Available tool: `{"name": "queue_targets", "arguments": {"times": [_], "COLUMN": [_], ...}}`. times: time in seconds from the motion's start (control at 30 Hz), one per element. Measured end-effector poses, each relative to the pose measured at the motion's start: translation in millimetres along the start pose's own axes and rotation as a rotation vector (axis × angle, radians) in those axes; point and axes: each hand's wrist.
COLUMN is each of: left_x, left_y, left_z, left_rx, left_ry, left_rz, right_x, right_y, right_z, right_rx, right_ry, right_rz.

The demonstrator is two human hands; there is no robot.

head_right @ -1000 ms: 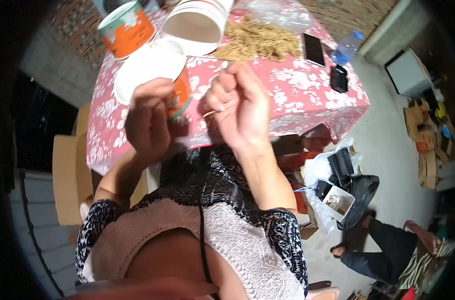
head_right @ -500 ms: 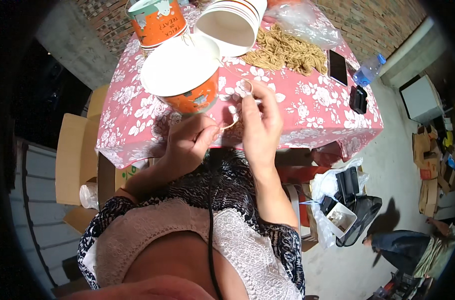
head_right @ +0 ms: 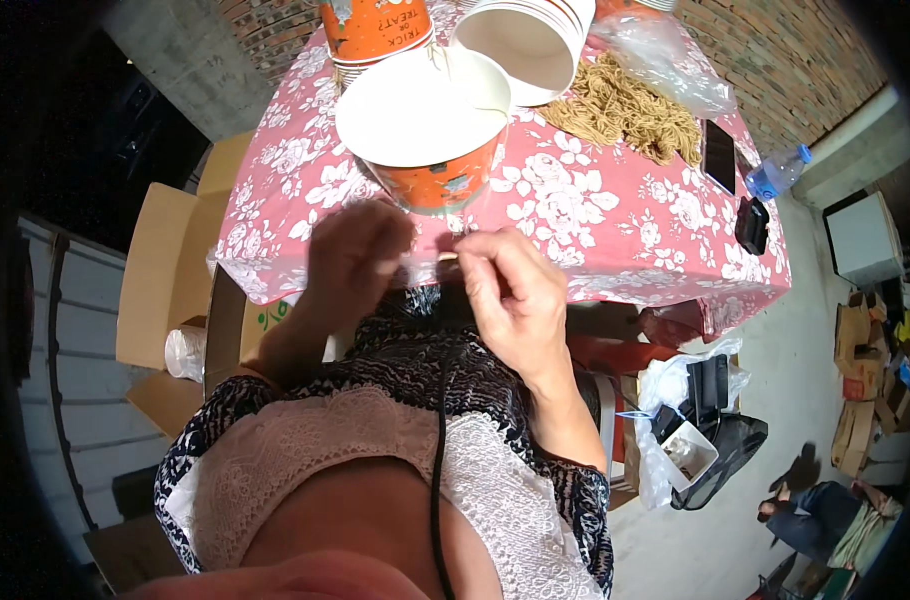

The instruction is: Threading and tying strings through paper bowls for packaging.

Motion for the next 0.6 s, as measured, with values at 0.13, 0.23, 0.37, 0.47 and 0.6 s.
{"name": "queue_targets", "arguments": {"times": [0.13, 0.23, 0.37, 0.47, 0.6], "left_x": [-29, -31, -29, -29, -22], "left_y": [-26, -34, -55, -45, -42], "left_z": [-29, -48, -58, -68, -78], "left_rx": [0.309, 0.290, 0.156, 0.132, 0.148], "left_ry": [0.142, -0.031, -0.265, -0.231, -0.204], "left_rz": [-0.292, -0.482, -0.311, -0.211, -0.178], "right_x": [2, -4, -1, 0, 0], "right_y": [7, 20, 20, 17, 23], "right_z": [-4, -20, -47, -67, -84], "right_rx": [0.081, -0.051, -0.147, -0.206, -0.252], "right_ry": [0.192, 0.185, 0.149, 0.108, 0.048], "right_rz": [-0.086, 0.039, 0.164, 0.237, 0.294]}}
Point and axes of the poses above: each hand's wrist, its own z-axis away from the middle knuckle, its own x-axis out of the palm, y = z × x, and after that the axes turned 1 degree about -z, right-handed
